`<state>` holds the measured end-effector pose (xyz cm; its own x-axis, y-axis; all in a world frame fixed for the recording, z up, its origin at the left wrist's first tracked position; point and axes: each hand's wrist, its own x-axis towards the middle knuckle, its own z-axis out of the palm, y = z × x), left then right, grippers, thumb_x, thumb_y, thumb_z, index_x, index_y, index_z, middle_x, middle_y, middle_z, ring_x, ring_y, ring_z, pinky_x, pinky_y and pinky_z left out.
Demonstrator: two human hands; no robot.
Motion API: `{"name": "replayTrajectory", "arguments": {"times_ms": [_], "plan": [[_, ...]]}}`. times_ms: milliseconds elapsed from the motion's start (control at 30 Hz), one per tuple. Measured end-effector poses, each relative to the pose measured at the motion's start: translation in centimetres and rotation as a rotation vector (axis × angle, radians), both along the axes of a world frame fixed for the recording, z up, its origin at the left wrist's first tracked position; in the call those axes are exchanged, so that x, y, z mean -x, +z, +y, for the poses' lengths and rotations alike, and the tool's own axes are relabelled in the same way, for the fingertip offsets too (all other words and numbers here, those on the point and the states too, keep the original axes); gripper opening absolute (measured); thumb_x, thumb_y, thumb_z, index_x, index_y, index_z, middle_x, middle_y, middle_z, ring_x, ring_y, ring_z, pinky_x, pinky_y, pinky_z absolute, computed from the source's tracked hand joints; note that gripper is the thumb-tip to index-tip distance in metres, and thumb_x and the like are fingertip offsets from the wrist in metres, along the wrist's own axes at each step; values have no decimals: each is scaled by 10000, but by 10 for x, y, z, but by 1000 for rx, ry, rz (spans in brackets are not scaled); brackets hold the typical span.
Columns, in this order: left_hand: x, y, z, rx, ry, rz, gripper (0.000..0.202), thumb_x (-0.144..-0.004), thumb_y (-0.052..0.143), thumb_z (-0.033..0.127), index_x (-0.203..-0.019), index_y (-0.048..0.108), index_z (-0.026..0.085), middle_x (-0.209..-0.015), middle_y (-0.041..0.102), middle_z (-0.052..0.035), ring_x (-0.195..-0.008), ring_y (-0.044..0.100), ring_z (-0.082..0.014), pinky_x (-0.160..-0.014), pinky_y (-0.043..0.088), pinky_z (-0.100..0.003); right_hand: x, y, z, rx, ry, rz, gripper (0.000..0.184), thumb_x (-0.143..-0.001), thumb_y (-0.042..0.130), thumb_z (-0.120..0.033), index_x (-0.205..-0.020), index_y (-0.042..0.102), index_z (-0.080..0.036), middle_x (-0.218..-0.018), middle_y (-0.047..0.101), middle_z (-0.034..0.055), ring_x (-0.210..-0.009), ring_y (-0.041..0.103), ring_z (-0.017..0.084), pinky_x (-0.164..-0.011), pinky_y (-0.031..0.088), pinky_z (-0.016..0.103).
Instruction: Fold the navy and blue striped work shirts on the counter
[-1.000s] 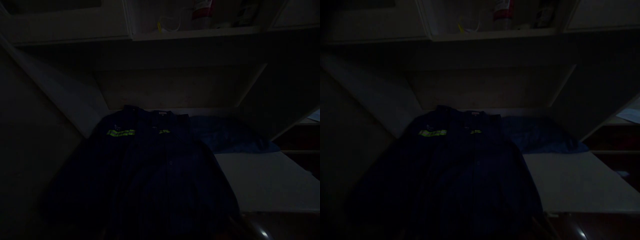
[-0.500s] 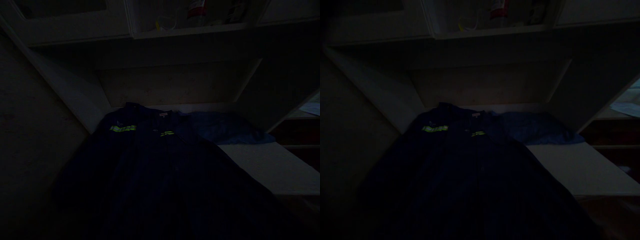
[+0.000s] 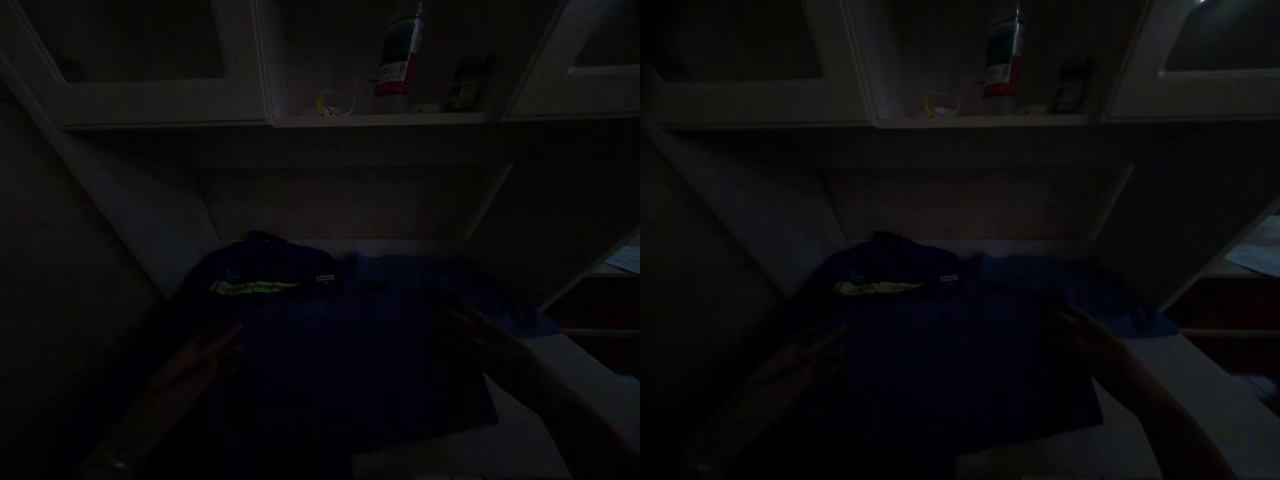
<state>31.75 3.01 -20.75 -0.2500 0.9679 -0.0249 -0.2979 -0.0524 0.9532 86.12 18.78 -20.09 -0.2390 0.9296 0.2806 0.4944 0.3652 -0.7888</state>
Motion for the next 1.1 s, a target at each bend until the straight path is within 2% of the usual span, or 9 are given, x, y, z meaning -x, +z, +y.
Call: {"name": "replayTrajectory", "arguments": {"times_ms": [167,267,333,400,500,600,667,900,1100], "plan": [[16,20,130,-111,-58,-23,475,-740,725,114,-1159,551,255,-1460,511,-105,-1163,617,-225,-849,560,-313,65,34,124,90,191,131,449,-783,578,-332,-1228,562,-385,-1378,576,2,-1385,400,227,-1118,348,511],[25,10,185,-1,2,106,709,-769,699,153,-1391,380,278,-1517,425,-152,-1163,619,-234,-889,553,-373,92,33,172,218,187,243,567,-783,548,-325,-1340,455,-369,-1470,487,27,-1275,532,219,-1039,453,486],[30,-7,198,89,84,244,803,-805,665,228,-1483,241,288,-1532,397,-163,-1214,588,-261,-952,524,-440,91,21,186,322,128,318,619,-799,543,-345,-1401,397,-342,-1454,501,70,-1176,610,229,-985,503,473],[34,-31,186,137,170,432,757,-824,620,308,-1490,263,259,-1509,435,-155,-1291,526,-283,-1028,472,-472,75,2,185,426,19,306,628,-801,559,-348,-1409,409,-296,-1359,584,109,-1087,657,251,-943,530,477],[37,-69,133,299,253,662,634,-788,586,427,-1364,482,184,-1425,533,-157,-1315,497,-328,-1080,428,-489,37,-26,162,557,-138,161,545,-760,635,-317,-1290,552,-223,-1200,677,143,-1027,679,292,-914,546,469],[32,-97,71,467,252,638,605,-745,565,516,-1273,572,221,-1383,579,-128,-1314,489,-371,-1051,457,-528,17,-38,126,623,-110,171,460,-759,675,-366,-1197,636,-230,-1247,660,126,-1089,655,304,-921,548,440],[24,-106,42,425,250,554,588,-720,581,516,-1258,587,278,-1402,573,-85,-1346,456,-362,-1056,464,-503,25,-33,108,674,-39,228,432,-792,663,-429,-1184,655,-247,-1286,644,98,-1134,635,288,-948,539,417],[4,-88,19,427,273,481,664,-650,651,494,-1294,536,382,-1382,595,-30,-1367,417,-394,-1001,504,-543,88,-10,118,711,-73,126,306,-821,672,-469,-981,703,-210,-1040,742,89,-922,707,250,-861,579,390],[-24,-70,21,477,245,584,605,-619,704,469,-1187,622,277,-1375,592,-113,-1392,375,-395,-1152,333,-514,84,-21,125,534,-82,88,361,-830,658,-408,-1135,653,-215,-1169,705,82,-1050,672,257,-962,533,424]]}}
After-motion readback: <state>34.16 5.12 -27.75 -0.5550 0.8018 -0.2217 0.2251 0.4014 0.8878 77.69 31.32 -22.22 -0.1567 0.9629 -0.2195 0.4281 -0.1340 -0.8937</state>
